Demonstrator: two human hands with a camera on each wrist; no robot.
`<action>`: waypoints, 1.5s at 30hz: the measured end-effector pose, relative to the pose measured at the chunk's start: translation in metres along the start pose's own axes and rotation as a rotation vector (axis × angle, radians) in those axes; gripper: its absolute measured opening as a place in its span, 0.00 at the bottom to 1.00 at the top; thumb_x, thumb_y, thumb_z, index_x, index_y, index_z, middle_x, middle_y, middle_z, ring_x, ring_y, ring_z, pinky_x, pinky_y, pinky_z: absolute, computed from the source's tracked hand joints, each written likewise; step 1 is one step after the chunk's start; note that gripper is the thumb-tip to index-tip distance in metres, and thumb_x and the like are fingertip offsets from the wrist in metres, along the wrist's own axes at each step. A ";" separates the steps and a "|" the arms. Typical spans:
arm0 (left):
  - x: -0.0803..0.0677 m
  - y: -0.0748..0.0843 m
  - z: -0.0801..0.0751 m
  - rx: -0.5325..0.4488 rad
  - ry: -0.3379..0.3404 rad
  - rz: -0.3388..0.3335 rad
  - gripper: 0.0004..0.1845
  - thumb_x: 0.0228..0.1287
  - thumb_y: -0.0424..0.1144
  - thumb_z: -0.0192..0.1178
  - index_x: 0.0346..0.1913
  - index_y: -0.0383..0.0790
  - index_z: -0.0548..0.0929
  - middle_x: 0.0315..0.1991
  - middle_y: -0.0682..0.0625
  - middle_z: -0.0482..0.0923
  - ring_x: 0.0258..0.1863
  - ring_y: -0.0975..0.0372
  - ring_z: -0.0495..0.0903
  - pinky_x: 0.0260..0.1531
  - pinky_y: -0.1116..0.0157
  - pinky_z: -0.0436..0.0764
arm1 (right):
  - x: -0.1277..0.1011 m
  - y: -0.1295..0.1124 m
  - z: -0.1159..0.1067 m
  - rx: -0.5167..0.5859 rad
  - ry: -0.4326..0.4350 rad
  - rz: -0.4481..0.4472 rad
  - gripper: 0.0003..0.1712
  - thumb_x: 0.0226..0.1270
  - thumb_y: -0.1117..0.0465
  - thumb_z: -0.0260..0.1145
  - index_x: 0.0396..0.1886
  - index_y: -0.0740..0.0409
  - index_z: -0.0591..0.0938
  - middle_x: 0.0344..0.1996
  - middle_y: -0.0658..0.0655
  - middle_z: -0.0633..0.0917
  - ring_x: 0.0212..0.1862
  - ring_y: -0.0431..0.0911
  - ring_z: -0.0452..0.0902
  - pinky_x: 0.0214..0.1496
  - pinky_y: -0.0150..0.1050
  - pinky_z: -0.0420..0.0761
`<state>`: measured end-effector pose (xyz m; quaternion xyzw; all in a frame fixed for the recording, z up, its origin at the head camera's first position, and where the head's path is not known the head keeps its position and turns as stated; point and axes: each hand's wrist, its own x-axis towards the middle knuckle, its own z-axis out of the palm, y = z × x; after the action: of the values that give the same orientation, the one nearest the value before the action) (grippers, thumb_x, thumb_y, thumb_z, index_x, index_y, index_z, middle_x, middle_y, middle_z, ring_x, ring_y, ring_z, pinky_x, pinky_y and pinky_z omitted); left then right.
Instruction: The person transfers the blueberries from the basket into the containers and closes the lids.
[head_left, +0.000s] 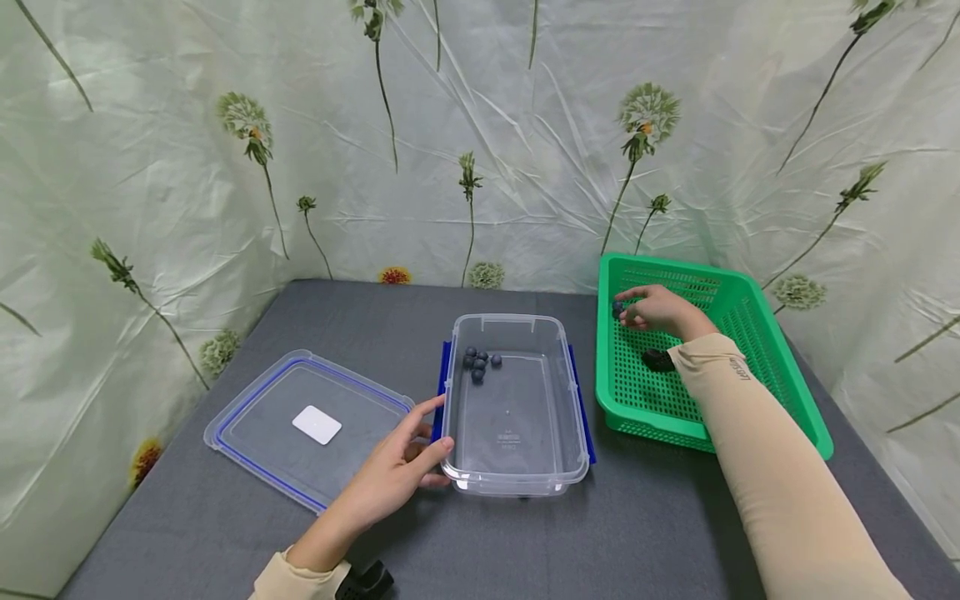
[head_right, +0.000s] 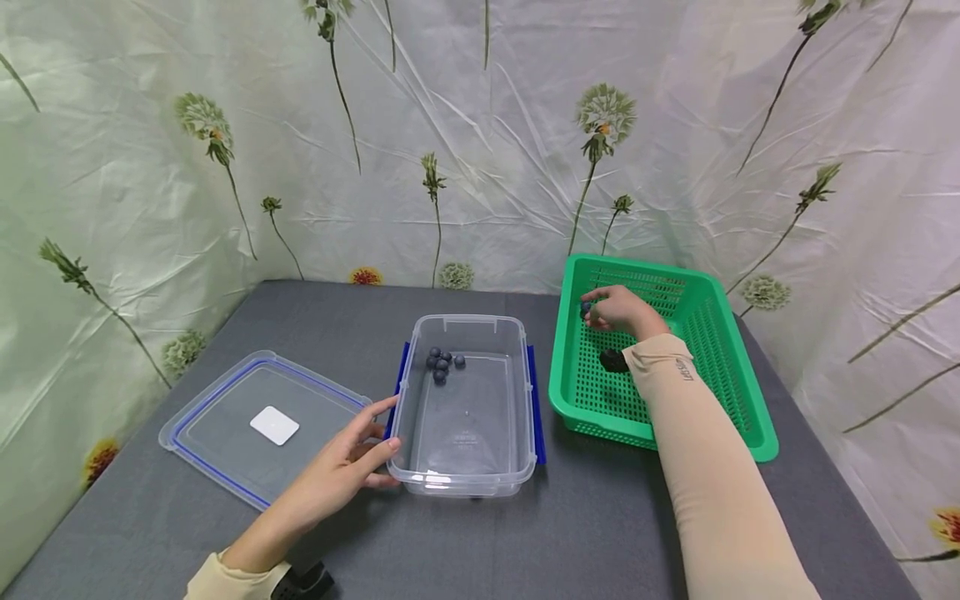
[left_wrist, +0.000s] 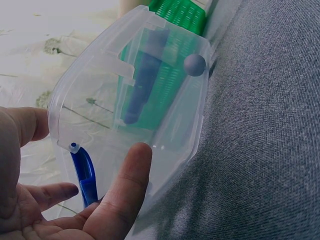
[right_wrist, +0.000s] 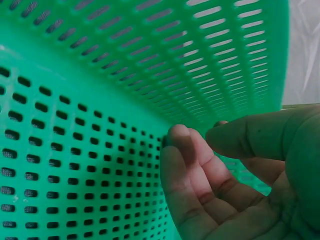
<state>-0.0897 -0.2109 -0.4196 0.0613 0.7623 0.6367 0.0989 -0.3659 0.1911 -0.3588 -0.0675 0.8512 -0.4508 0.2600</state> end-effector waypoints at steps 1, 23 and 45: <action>0.000 0.000 0.000 -0.001 0.000 0.000 0.34 0.82 0.40 0.61 0.84 0.46 0.60 0.58 0.28 0.75 0.48 0.51 0.87 0.43 0.57 0.95 | 0.000 0.001 0.001 -0.009 -0.002 0.006 0.35 0.82 0.74 0.48 0.84 0.74 0.54 0.48 0.60 0.81 0.43 0.39 0.83 0.43 0.31 0.85; 0.001 -0.004 -0.002 -0.007 -0.002 -0.004 0.34 0.82 0.41 0.61 0.83 0.48 0.61 0.59 0.28 0.75 0.51 0.49 0.88 0.44 0.58 0.95 | 0.019 0.011 0.006 -0.082 -0.066 0.035 0.35 0.85 0.69 0.45 0.85 0.73 0.49 0.63 0.69 0.67 0.31 0.38 0.65 0.33 0.31 0.71; 0.000 -0.003 -0.003 0.021 0.001 0.004 0.34 0.82 0.41 0.61 0.83 0.49 0.62 0.59 0.29 0.76 0.51 0.48 0.88 0.43 0.59 0.95 | 0.015 0.007 0.007 -0.131 -0.023 0.067 0.35 0.88 0.65 0.50 0.85 0.73 0.52 0.61 0.67 0.71 0.39 0.41 0.71 0.41 0.33 0.79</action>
<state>-0.0907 -0.2146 -0.4220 0.0632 0.7690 0.6287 0.0965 -0.3745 0.1849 -0.3732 -0.0610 0.8777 -0.3844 0.2796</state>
